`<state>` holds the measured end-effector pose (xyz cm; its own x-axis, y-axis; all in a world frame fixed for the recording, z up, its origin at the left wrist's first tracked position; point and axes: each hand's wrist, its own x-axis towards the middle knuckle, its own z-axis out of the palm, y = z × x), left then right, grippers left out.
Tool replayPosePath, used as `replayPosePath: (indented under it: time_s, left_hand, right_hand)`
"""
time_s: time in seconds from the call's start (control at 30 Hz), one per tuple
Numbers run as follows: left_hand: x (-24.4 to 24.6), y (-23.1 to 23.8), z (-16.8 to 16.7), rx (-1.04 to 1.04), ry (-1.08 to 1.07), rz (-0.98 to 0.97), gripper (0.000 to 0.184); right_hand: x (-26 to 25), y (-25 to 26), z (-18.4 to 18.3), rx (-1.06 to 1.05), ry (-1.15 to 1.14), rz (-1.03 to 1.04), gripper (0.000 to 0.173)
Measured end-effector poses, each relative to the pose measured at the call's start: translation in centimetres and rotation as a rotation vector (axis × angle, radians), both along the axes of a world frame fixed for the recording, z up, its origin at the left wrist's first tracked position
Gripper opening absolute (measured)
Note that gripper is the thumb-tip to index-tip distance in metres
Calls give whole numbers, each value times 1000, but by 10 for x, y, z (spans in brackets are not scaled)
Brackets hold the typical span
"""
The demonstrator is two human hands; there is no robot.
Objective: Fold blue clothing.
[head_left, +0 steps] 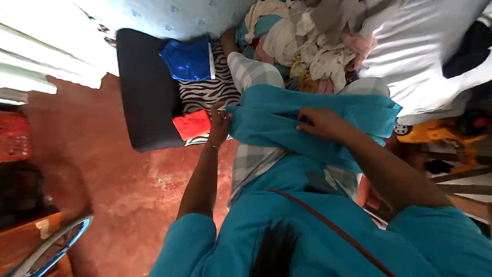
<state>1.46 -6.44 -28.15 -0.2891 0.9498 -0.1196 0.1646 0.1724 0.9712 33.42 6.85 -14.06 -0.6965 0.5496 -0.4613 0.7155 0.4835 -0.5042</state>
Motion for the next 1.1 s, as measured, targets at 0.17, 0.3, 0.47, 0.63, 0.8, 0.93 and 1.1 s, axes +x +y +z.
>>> replayPosePath:
  time_s: [0.17, 0.3, 0.47, 0.63, 0.8, 0.93, 1.1]
  left_hand:
    - [15, -12, -28, 21, -197, 68, 52]
    - [2, -15, -16, 6, -47, 90, 49]
    - [-30, -7, 30, -27, 253, 32, 53]
    - [-47, 4, 81, -38, 430, -55, 51]
    - [-47, 1, 103, -42, 445, -50, 51]
    - [-41, -4, 93, -66, 487, -48, 50]
    - [-24, -5, 40, -172, 406, -135, 54]
  right_hand:
    - [36, -37, 21, 278, 226, 99, 16]
    - [60, -76, 9, 325, 116, 265, 19]
    - [66, -88, 1, 429, 57, 326, 17]
    - [72, -89, 7, 469, 53, 380, 14]
    - [87, -91, 27, 434, 221, 274, 8]
    - [92, -90, 29, 367, 231, 242, 9]
    - [83, -88, 18, 295, 53, 255, 12]
